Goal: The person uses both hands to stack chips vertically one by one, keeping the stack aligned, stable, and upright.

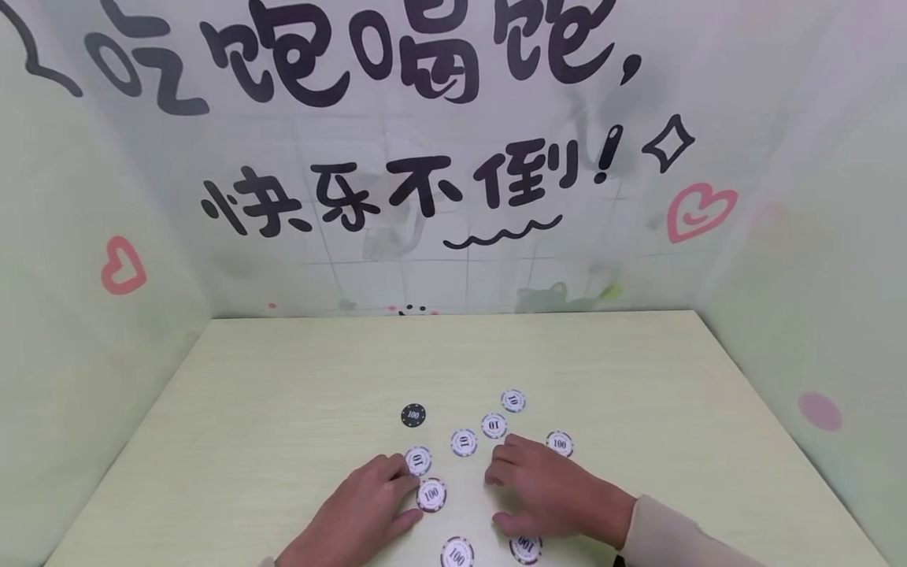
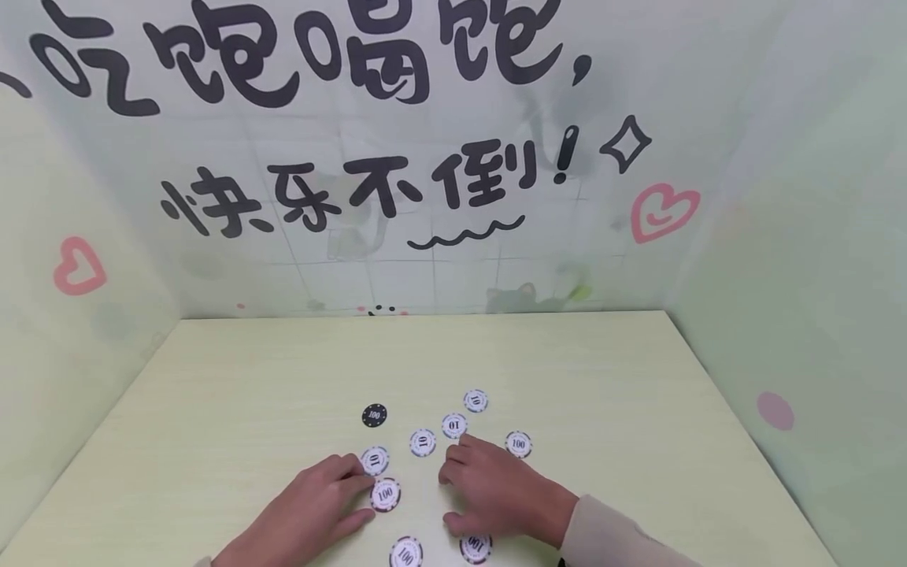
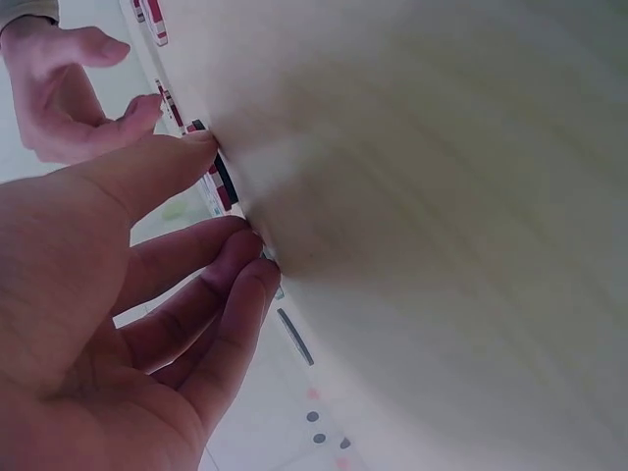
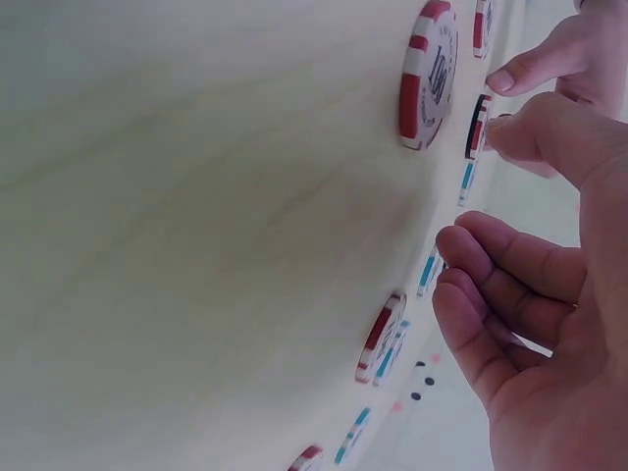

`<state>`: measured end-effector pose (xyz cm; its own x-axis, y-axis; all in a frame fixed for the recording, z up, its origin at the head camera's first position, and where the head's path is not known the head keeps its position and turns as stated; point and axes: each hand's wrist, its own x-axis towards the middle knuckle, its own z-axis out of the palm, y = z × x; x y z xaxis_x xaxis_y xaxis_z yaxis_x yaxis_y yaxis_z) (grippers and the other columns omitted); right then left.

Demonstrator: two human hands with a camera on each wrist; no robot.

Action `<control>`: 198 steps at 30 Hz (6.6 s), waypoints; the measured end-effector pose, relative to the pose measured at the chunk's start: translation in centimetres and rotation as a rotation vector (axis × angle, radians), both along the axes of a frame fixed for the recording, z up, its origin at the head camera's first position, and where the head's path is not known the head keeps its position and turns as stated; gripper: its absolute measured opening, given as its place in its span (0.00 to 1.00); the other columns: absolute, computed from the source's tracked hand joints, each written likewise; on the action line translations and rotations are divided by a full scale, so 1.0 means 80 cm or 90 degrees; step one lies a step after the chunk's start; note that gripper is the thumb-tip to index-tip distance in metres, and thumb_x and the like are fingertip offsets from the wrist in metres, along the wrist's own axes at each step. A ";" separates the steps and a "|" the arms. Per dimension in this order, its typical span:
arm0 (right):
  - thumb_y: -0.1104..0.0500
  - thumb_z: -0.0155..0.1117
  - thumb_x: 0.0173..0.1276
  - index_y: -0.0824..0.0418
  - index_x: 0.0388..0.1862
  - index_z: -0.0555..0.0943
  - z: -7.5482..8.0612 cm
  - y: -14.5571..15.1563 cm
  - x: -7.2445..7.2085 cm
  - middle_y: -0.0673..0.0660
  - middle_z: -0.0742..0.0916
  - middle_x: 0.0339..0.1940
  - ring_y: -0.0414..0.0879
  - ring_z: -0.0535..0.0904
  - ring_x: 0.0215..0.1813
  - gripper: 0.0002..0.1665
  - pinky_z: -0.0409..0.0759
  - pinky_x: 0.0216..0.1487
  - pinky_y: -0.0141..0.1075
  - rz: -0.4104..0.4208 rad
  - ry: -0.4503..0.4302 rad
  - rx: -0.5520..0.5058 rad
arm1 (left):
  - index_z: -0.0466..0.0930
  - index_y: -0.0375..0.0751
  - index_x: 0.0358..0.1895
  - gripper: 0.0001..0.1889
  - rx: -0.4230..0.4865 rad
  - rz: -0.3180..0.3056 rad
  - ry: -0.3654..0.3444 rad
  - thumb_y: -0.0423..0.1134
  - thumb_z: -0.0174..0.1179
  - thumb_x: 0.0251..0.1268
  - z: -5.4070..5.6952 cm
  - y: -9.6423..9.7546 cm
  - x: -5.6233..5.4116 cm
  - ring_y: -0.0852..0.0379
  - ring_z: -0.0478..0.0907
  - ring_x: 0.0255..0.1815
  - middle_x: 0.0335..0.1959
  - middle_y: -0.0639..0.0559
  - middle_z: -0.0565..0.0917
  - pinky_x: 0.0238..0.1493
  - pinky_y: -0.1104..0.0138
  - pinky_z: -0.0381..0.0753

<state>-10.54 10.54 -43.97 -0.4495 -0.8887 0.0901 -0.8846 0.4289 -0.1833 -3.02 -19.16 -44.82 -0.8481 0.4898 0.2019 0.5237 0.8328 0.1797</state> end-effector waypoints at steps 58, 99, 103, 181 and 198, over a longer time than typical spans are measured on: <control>0.46 0.81 0.66 0.51 0.47 0.88 -0.002 0.052 0.035 0.39 0.82 0.44 0.34 0.74 0.46 0.16 0.76 0.51 0.25 0.036 0.048 -0.001 | 0.93 0.35 0.48 0.18 -0.015 -0.004 0.040 0.46 0.81 0.64 0.000 0.001 0.000 0.55 0.77 0.42 0.42 0.53 0.81 0.46 0.63 0.85; 0.51 0.81 0.56 0.52 0.40 0.84 -0.008 0.020 0.007 0.40 0.79 0.37 0.31 0.71 0.38 0.17 0.73 0.45 0.22 0.061 0.045 -0.059 | 0.93 0.36 0.49 0.19 -0.002 -0.001 0.022 0.46 0.81 0.64 0.000 0.001 0.000 0.55 0.76 0.42 0.42 0.54 0.80 0.46 0.63 0.84; 0.51 0.80 0.57 0.53 0.40 0.84 -0.007 0.015 0.003 0.40 0.79 0.36 0.31 0.70 0.38 0.16 0.72 0.44 0.22 0.054 0.032 -0.053 | 0.92 0.36 0.49 0.19 -0.004 0.001 0.020 0.46 0.81 0.64 0.001 0.002 -0.001 0.55 0.77 0.43 0.43 0.54 0.80 0.47 0.62 0.84; 0.49 0.79 0.70 0.54 0.48 0.88 0.005 -0.090 -0.019 0.43 0.84 0.41 0.33 0.75 0.41 0.15 0.73 0.48 0.21 0.056 -0.023 -0.010 | 0.91 0.36 0.45 0.18 0.000 0.012 0.045 0.45 0.83 0.62 0.002 0.003 0.002 0.59 0.72 0.38 0.39 0.55 0.77 0.39 0.67 0.80; 0.47 0.78 0.73 0.53 0.49 0.88 0.000 -0.094 -0.019 0.42 0.84 0.41 0.33 0.75 0.42 0.14 0.73 0.50 0.22 0.070 0.003 0.007 | 0.91 0.36 0.46 0.18 0.003 0.007 0.061 0.45 0.82 0.62 0.000 0.002 0.001 0.59 0.72 0.37 0.39 0.55 0.77 0.38 0.67 0.80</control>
